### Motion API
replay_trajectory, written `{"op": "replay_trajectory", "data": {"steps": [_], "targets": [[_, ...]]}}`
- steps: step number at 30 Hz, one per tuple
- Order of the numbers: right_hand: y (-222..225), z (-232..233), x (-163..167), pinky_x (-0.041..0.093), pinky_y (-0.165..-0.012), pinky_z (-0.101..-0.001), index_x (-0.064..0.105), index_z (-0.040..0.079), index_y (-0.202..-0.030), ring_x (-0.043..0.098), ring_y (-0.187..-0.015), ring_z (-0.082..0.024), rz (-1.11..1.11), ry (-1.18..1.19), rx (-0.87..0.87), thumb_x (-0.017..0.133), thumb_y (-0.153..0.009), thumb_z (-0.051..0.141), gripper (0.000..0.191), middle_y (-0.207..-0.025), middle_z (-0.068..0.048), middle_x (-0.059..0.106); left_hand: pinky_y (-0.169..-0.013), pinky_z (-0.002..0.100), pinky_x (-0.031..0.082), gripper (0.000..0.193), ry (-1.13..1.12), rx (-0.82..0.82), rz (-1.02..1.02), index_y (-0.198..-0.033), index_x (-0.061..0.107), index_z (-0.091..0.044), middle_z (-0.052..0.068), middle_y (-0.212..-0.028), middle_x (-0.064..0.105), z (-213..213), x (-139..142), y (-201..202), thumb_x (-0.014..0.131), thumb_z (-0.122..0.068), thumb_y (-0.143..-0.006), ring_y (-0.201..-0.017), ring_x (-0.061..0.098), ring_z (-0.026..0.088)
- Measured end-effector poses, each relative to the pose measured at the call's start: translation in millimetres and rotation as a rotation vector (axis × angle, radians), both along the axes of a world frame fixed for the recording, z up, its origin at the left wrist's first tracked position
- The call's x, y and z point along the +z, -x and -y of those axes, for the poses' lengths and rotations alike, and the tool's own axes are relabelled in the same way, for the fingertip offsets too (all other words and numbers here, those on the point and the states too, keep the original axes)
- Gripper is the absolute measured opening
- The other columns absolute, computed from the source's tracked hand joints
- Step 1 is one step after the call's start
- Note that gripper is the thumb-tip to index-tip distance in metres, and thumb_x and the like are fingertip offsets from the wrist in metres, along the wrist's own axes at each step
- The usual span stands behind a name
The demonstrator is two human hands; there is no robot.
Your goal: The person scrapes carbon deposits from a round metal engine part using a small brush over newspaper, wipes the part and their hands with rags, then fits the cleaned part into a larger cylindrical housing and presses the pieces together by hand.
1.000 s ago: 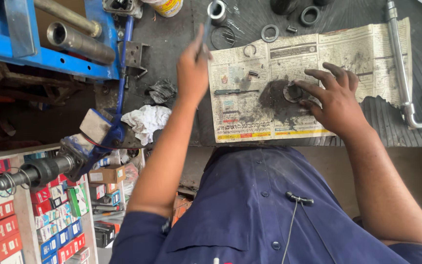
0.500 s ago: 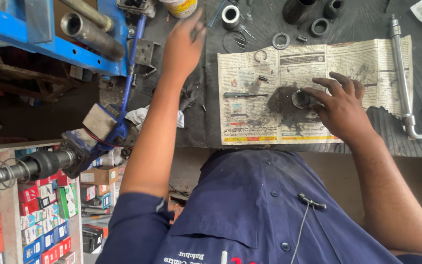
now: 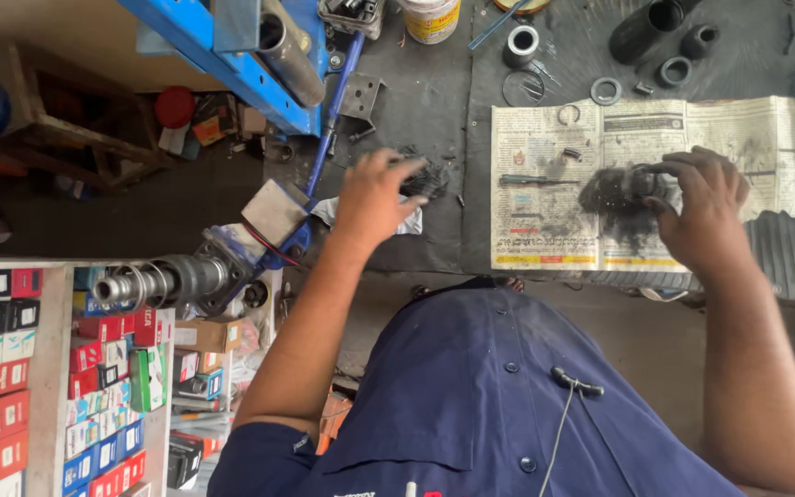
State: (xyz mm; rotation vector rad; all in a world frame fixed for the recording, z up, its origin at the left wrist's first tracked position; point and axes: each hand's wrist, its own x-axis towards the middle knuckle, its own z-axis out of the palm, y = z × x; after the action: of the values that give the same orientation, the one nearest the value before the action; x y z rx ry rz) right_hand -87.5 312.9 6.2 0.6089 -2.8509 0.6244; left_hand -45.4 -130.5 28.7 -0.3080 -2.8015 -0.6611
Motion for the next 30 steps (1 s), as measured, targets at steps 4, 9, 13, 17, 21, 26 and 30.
{"op": "replay_trajectory", "data": {"steps": [4,9,13,17,21,26,30], "targets": [[-27,39,13,0.033,-0.126,-0.0491,0.059,0.007,-0.133,0.044,-0.145,-0.034,0.053,0.227,-0.013,0.078,-0.091,0.004,0.047,-0.146,-0.013,0.055,-0.090,0.047,0.047,0.017,0.098,-0.061,-0.017,-0.090,0.073,-0.019,0.002,-0.113,0.067,-10,2,7,0.083,-0.025,-0.078,-0.109,0.062,0.029],[-75,76,29,0.040,-0.122,-0.0442,0.059,0.004,-0.129,0.048,-0.144,-0.033,0.081,0.371,-0.157,0.077,-0.087,-0.001,0.045,-0.145,-0.015,0.055,-0.096,0.044,0.049,0.018,-0.152,-0.126,0.015,-0.103,0.067,-0.012,0.002,-0.108,0.068,13,9,21,0.079,-0.022,-0.096,-0.109,0.064,0.026],[-97,86,31,0.045,-0.119,-0.0410,0.058,0.005,-0.133,0.054,-0.141,-0.027,0.173,0.501,-0.263,0.072,-0.091,-0.002,0.044,-0.145,-0.011,0.056,-0.084,0.048,0.046,0.024,-0.001,-0.234,0.083,-0.098,0.072,-0.014,0.007,-0.098,0.069,16,4,28,0.083,-0.025,-0.080,-0.098,0.064,0.032],[-115,83,33,0.046,-0.114,-0.0396,0.057,0.006,-0.132,0.054,-0.136,-0.023,0.177,0.571,-0.312,0.073,-0.091,-0.003,0.045,-0.143,-0.010,0.055,-0.081,0.049,0.046,0.016,0.024,-0.237,0.019,-0.090,0.071,-0.017,0.004,-0.094,0.070,4,7,29,0.082,-0.023,-0.078,-0.095,0.066,0.031],[-135,79,33,0.045,-0.114,-0.0385,0.056,0.006,-0.135,0.052,-0.137,-0.022,0.181,0.604,-0.362,0.070,-0.092,-0.008,0.047,-0.144,-0.010,0.053,-0.089,0.046,0.048,0.014,-0.192,-0.209,-0.124,-0.103,0.064,-0.010,0.006,-0.102,0.070,9,31,17,0.075,-0.018,-0.098,-0.100,0.065,0.030],[-149,86,27,0.044,-0.116,-0.0370,0.054,0.006,-0.137,0.050,-0.139,-0.021,0.215,0.764,-0.348,0.069,-0.094,-0.006,0.047,-0.147,-0.009,0.050,-0.073,0.039,0.034,0.018,-1.163,-0.056,0.318,-0.118,0.057,-0.003,0.004,-0.093,0.051,7,51,3,0.063,-0.018,-0.109,-0.079,0.045,0.018],[-156,91,29,0.043,-0.118,-0.0364,0.053,0.004,-0.135,0.050,-0.140,-0.020,0.206,0.798,-0.298,0.068,-0.095,-0.007,0.045,-0.147,-0.010,0.049,-0.111,0.041,0.050,0.034,-2.302,-0.222,0.607,-0.134,0.058,-0.010,0.007,-0.129,0.069,-19,47,3,0.057,-0.020,-0.102,-0.120,0.066,0.021]]}}
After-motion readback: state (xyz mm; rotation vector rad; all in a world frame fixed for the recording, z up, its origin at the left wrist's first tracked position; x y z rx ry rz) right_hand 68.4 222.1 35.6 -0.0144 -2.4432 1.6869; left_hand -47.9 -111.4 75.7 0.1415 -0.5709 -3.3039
